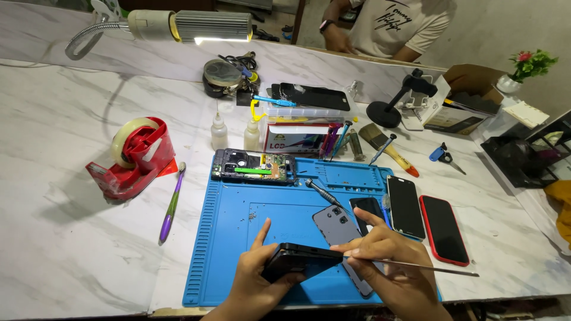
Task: Disassembling a mobile phone to remove the battery and internal components using repair tools
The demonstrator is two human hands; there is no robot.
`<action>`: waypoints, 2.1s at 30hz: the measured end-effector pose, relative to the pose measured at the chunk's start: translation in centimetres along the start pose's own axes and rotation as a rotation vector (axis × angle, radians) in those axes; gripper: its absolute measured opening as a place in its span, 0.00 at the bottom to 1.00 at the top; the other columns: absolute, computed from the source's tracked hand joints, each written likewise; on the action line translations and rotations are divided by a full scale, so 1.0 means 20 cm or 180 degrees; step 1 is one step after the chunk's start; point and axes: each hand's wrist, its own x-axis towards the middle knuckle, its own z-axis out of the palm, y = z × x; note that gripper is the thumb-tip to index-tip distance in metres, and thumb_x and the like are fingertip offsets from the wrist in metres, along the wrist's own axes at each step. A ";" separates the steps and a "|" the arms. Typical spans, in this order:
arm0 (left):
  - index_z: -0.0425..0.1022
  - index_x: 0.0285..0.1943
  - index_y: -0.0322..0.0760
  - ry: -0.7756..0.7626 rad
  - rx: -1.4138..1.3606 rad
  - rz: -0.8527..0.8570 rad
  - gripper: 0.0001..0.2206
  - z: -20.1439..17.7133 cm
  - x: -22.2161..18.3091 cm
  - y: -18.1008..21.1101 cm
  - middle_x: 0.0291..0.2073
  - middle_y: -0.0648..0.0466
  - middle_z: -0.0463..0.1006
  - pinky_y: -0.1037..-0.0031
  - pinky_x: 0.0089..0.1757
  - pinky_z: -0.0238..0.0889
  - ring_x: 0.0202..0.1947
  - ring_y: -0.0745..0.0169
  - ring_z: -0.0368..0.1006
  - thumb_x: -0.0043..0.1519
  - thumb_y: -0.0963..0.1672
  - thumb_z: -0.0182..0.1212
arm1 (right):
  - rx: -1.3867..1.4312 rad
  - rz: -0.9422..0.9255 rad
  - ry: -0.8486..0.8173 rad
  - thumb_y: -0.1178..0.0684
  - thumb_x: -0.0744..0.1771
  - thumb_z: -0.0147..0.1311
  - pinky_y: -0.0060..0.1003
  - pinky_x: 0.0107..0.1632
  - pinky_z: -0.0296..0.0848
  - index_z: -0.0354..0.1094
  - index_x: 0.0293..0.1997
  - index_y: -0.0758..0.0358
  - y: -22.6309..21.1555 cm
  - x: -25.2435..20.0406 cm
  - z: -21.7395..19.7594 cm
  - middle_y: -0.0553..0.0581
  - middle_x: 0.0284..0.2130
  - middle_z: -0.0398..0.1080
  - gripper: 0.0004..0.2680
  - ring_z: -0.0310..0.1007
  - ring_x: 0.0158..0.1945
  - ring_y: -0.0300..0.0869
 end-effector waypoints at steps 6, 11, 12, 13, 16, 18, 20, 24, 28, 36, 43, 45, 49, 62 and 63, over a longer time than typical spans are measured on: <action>0.81 0.43 0.32 -0.0009 -0.0051 -0.0028 0.10 0.00 0.00 -0.01 0.18 0.60 0.73 0.43 0.72 0.38 0.19 0.68 0.69 0.54 0.40 0.72 | -0.0118 -0.0027 -0.0059 0.60 0.65 0.58 0.63 0.74 0.66 0.69 0.42 0.49 0.01 -0.01 -0.01 0.57 0.36 0.82 0.07 0.87 0.42 0.40; 0.80 0.41 0.32 0.0052 0.0022 0.0078 0.09 0.00 0.00 -0.01 0.16 0.61 0.70 0.41 0.71 0.42 0.17 0.68 0.66 0.54 0.40 0.71 | -0.0197 -0.0045 0.0013 0.60 0.65 0.58 0.62 0.72 0.67 0.68 0.39 0.52 0.01 0.00 0.00 0.59 0.35 0.82 0.06 0.87 0.39 0.42; 0.80 0.41 0.32 0.0073 0.0037 0.0137 0.09 0.01 0.00 -0.01 0.15 0.61 0.69 0.40 0.70 0.43 0.16 0.68 0.65 0.54 0.40 0.72 | -0.0264 -0.0050 0.0003 0.61 0.65 0.58 0.62 0.72 0.67 0.67 0.38 0.53 0.00 0.00 0.00 0.59 0.35 0.82 0.06 0.88 0.39 0.42; 0.80 0.41 0.32 0.0068 0.0036 0.0130 0.09 0.01 -0.01 -0.01 0.15 0.61 0.69 0.40 0.70 0.43 0.16 0.68 0.65 0.54 0.40 0.72 | -0.0263 -0.0042 0.0005 0.61 0.65 0.58 0.62 0.72 0.67 0.67 0.38 0.53 0.01 -0.02 0.02 0.59 0.35 0.82 0.06 0.88 0.39 0.42; 0.79 0.43 0.34 0.0113 0.0128 0.0256 0.09 0.01 -0.01 -0.02 0.20 0.59 0.74 0.37 0.68 0.46 0.18 0.65 0.68 0.56 0.41 0.70 | -0.0576 -0.0415 0.0271 0.62 0.65 0.58 0.63 0.70 0.69 0.69 0.43 0.53 0.02 -0.05 0.10 0.50 0.23 0.70 0.07 0.89 0.39 0.45; 0.77 0.38 0.35 0.0221 0.0204 0.0352 0.08 0.02 -0.01 -0.02 0.22 0.57 0.78 0.41 0.68 0.48 0.20 0.66 0.73 0.56 0.42 0.71 | -0.1261 -0.0714 0.0763 0.63 0.64 0.58 0.63 0.69 0.64 0.70 0.33 0.59 -0.03 -0.05 0.17 0.53 0.23 0.70 0.03 0.87 0.34 0.44; 0.74 0.34 0.37 0.0249 0.0249 0.0451 0.10 0.02 -0.02 -0.05 0.20 0.58 0.75 0.41 0.68 0.48 0.18 0.67 0.69 0.54 0.43 0.73 | -0.1175 -0.0741 0.0798 0.62 0.64 0.58 0.62 0.67 0.67 0.69 0.33 0.59 -0.03 -0.05 0.18 0.54 0.22 0.70 0.03 0.86 0.33 0.44; 0.70 0.30 0.38 0.0320 0.0361 0.0608 0.14 0.01 -0.02 -0.05 0.19 0.58 0.74 0.41 0.68 0.50 0.17 0.67 0.67 0.52 0.43 0.76 | -0.0412 -0.0062 0.0441 0.63 0.65 0.57 0.56 0.67 0.73 0.67 0.38 0.56 0.04 -0.09 0.13 0.56 0.27 0.75 0.06 0.85 0.37 0.41; 0.74 0.33 0.36 0.0402 0.0357 0.0572 0.12 0.02 -0.02 -0.06 0.21 0.57 0.77 0.41 0.67 0.50 0.20 0.66 0.74 0.51 0.43 0.77 | -0.0757 -0.0586 0.0707 0.61 0.66 0.55 0.56 0.65 0.75 0.67 0.39 0.58 0.08 -0.12 0.21 0.57 0.25 0.74 0.03 0.83 0.31 0.40; 0.70 0.28 0.40 0.0286 0.0313 0.0679 0.13 0.02 -0.02 -0.04 0.18 0.60 0.74 0.41 0.67 0.49 0.16 0.70 0.68 0.54 0.44 0.75 | 0.1006 -0.0297 0.1812 0.59 0.67 0.57 0.62 0.71 0.67 0.71 0.43 0.51 0.18 -0.21 0.38 0.50 0.27 0.71 0.05 0.83 0.36 0.48; 0.74 0.37 0.35 0.0331 0.0353 0.0331 0.16 0.01 -0.07 -0.15 0.22 0.56 0.78 0.47 0.69 0.51 0.23 0.60 0.79 0.48 0.42 0.79 | 0.1129 -0.0258 0.1904 0.61 0.66 0.58 0.63 0.68 0.70 0.72 0.39 0.56 0.34 -0.30 0.48 0.53 0.26 0.71 0.04 0.74 0.34 0.40; 0.73 0.32 0.38 0.0375 0.0257 0.0394 0.12 0.01 -0.05 -0.11 0.19 0.58 0.74 0.44 0.69 0.50 0.17 0.66 0.70 0.50 0.42 0.76 | 0.1107 -0.0156 0.1839 0.61 0.66 0.57 0.63 0.70 0.67 0.72 0.38 0.56 0.34 -0.32 0.49 0.53 0.27 0.70 0.03 0.72 0.33 0.39; 0.72 0.29 0.39 0.0345 0.0311 0.0409 0.12 0.01 -0.05 -0.08 0.17 0.60 0.70 0.42 0.67 0.52 0.15 0.68 0.63 0.50 0.41 0.75 | 0.1089 -0.0187 0.1823 0.61 0.66 0.57 0.63 0.69 0.68 0.71 0.39 0.56 0.35 -0.34 0.50 0.53 0.26 0.70 0.04 0.72 0.33 0.40; 0.79 0.31 0.36 0.0634 0.0449 -0.0236 0.11 0.06 -0.02 -0.03 0.15 0.58 0.76 0.56 0.62 0.68 0.17 0.67 0.75 0.46 0.43 0.77 | 0.1078 -0.0326 0.1517 0.65 0.67 0.55 0.58 0.70 0.66 0.70 0.43 0.59 0.47 -0.41 0.49 0.53 0.29 0.68 0.06 0.78 0.38 0.42; 0.80 0.28 0.36 0.0720 0.0339 -0.0175 0.08 0.07 -0.01 -0.01 0.14 0.58 0.73 0.55 0.61 0.69 0.14 0.69 0.69 0.47 0.42 0.76 | 0.1034 -0.0364 0.1540 0.63 0.67 0.56 0.55 0.68 0.69 0.71 0.44 0.57 0.48 -0.40 0.49 0.53 0.29 0.69 0.05 0.79 0.38 0.42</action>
